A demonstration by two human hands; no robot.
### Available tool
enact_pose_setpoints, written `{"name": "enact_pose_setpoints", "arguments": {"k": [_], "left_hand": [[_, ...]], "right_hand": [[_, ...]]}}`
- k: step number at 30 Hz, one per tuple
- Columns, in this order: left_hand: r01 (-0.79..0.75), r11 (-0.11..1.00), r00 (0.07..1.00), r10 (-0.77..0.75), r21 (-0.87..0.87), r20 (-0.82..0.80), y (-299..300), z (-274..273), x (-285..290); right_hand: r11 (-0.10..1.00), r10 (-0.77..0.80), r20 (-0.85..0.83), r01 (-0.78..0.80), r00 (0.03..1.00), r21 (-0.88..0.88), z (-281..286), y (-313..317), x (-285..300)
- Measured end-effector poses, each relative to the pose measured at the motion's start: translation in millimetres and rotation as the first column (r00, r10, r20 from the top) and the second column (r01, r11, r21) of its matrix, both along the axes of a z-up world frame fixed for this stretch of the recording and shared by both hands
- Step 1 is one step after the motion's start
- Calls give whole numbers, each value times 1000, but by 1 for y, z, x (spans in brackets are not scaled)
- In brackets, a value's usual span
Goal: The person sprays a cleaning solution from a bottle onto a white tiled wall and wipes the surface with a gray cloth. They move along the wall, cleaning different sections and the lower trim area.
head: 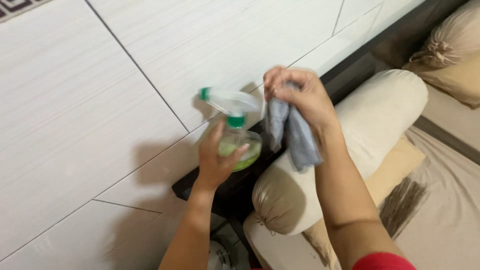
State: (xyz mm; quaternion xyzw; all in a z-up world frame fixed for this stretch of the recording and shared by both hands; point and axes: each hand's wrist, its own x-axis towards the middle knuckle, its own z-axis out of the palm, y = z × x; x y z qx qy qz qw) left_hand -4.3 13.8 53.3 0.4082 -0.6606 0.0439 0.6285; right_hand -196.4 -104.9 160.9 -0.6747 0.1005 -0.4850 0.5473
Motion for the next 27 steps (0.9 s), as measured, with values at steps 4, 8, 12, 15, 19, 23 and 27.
{"name": "enact_pose_setpoints", "arguments": {"k": [4,8,12,15,19,23,27], "left_hand": [[303,928,953,-290,217,-91,-12,35,-8],[499,833,864,-458,237,-211,-46,36,-7],[571,771,814,-487,284,-315,-60,69,-18],[573,748,808,-445,335,-388,-72,78,-20],[320,858,945,-258,401,-201,-79,86,-21],[406,869,908,-347,284,-235,-87,71,-17],[328,903,932,-261,277,-252,-85,78,-23]], "right_hand": [[974,203,158,-183,966,-131,-5,19,-9],[872,45,-17,-48,999,-488,8,25,-18],[925,109,-127,-147,986,-351,17,13,-25],[922,120,-150,-166,981,-350,44,16,-25],[951,44,-123,-80,991,-300,57,20,-20],[925,-36,-178,-35,983,-379,53,11,-15],[919,11,-111,-54,994,-392,47,-4,-11]]}}
